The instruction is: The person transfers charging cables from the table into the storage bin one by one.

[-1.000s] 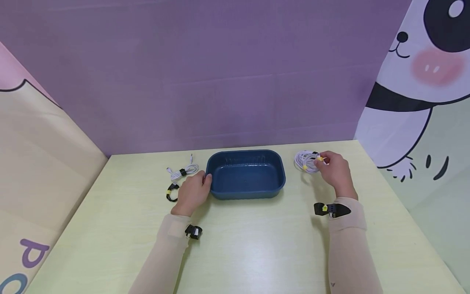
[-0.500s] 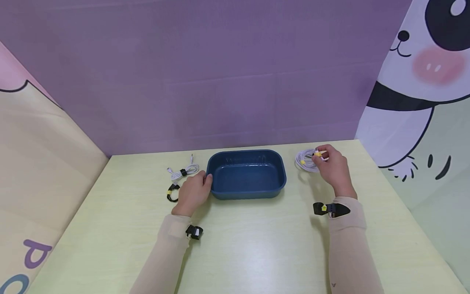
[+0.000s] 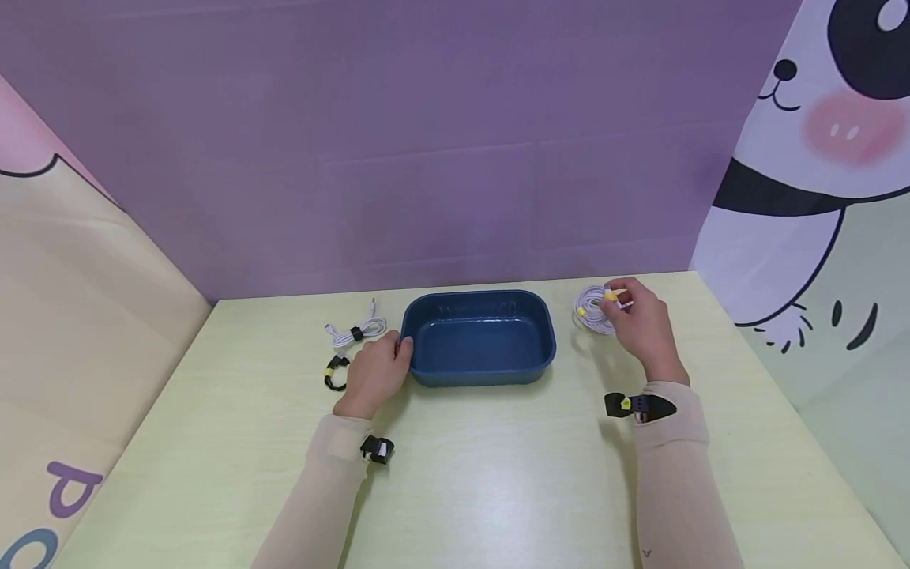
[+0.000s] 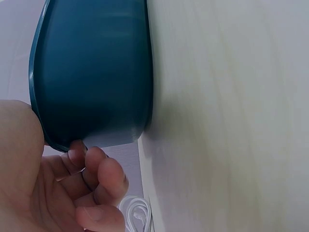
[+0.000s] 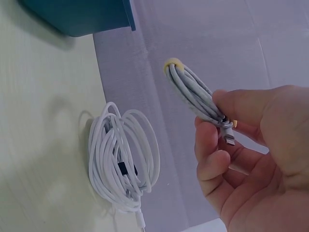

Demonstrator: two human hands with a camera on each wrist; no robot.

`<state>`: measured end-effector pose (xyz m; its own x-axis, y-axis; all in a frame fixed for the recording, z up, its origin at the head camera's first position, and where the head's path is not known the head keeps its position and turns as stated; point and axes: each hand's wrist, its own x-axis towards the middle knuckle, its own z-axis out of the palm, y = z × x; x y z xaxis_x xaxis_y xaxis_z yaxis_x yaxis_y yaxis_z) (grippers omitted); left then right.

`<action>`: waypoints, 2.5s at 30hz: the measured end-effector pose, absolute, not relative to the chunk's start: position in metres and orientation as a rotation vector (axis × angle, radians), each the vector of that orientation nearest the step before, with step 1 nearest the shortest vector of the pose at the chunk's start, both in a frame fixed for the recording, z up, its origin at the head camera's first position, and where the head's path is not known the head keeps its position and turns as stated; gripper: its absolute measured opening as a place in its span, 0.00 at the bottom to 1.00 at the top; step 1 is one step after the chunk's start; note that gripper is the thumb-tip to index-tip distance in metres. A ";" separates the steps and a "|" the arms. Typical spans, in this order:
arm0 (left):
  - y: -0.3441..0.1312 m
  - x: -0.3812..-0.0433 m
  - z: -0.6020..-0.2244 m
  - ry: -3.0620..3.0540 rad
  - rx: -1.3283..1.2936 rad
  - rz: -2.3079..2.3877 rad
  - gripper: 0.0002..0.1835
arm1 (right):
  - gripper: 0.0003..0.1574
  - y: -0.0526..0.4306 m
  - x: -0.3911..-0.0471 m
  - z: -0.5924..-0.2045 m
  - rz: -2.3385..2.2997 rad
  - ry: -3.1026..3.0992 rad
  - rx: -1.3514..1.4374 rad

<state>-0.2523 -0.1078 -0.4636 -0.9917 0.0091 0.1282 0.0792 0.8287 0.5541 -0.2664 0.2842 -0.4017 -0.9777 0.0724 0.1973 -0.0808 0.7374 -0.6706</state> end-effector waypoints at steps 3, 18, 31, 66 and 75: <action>-0.108 -0.253 -0.464 -2.889 -0.070 -0.886 0.20 | 0.25 0.284 -0.266 -0.402 1.066 -2.727 0.004; -0.107 -0.253 -0.463 -2.894 -0.077 -0.889 0.20 | 0.26 0.280 -0.267 -0.398 1.060 -2.741 0.017; -0.108 -0.253 -0.463 -2.899 -0.075 -0.880 0.20 | 0.25 0.269 -0.267 -0.393 1.064 -2.746 0.043; -0.107 -0.255 -0.462 -2.934 -0.041 -0.837 0.22 | 0.24 0.237 -0.265 -0.390 1.115 -2.729 0.171; -0.108 -0.254 -0.461 -2.942 -0.028 -0.848 0.22 | 0.23 0.231 -0.266 -0.392 1.104 -2.731 0.218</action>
